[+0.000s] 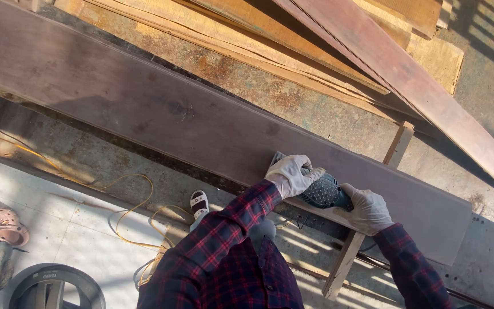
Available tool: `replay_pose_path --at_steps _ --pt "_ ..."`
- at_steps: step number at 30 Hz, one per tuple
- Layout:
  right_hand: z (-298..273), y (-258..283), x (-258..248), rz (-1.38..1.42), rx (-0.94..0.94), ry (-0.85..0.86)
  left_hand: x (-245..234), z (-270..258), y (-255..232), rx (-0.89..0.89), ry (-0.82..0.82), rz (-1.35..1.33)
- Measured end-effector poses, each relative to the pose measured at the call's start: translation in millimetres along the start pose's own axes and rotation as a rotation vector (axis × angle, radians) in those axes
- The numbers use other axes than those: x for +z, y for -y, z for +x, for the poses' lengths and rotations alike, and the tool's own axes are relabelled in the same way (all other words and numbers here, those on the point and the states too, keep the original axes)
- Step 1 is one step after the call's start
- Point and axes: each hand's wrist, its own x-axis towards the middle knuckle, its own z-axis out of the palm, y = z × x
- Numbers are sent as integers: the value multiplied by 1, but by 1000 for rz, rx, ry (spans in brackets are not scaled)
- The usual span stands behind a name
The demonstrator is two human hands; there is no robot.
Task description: The person picks up an electric orbital sander, plugs in its power cord, and sands the surface of a long wooden board resting on supports, moving the sander along the board. At the end they set the sander down and step away from the board.
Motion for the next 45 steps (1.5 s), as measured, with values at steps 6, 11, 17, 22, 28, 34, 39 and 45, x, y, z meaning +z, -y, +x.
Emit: replay_pose_path --at_steps 6,11,17,22,28,34,39,45 --pt "9 40 10 -37 146 33 -26 -14 10 -3 -65 107" --pt "13 80 8 70 247 80 -47 -26 19 -33 -83 111" --pt "10 112 20 23 298 95 -56 -39 36 -92 -180 154" --pt "16 127 19 49 270 60 -59 -38 52 -83 -304 168" --pt "32 165 3 62 176 44 -82 -36 76 -66 -448 206" --pt "57 199 8 14 101 46 -117 -51 99 -78 -576 193" --pt "73 239 5 1 83 69 -155 -68 112 -123 -582 210" --pt "96 283 7 29 97 104 -199 -75 137 -115 -588 205"
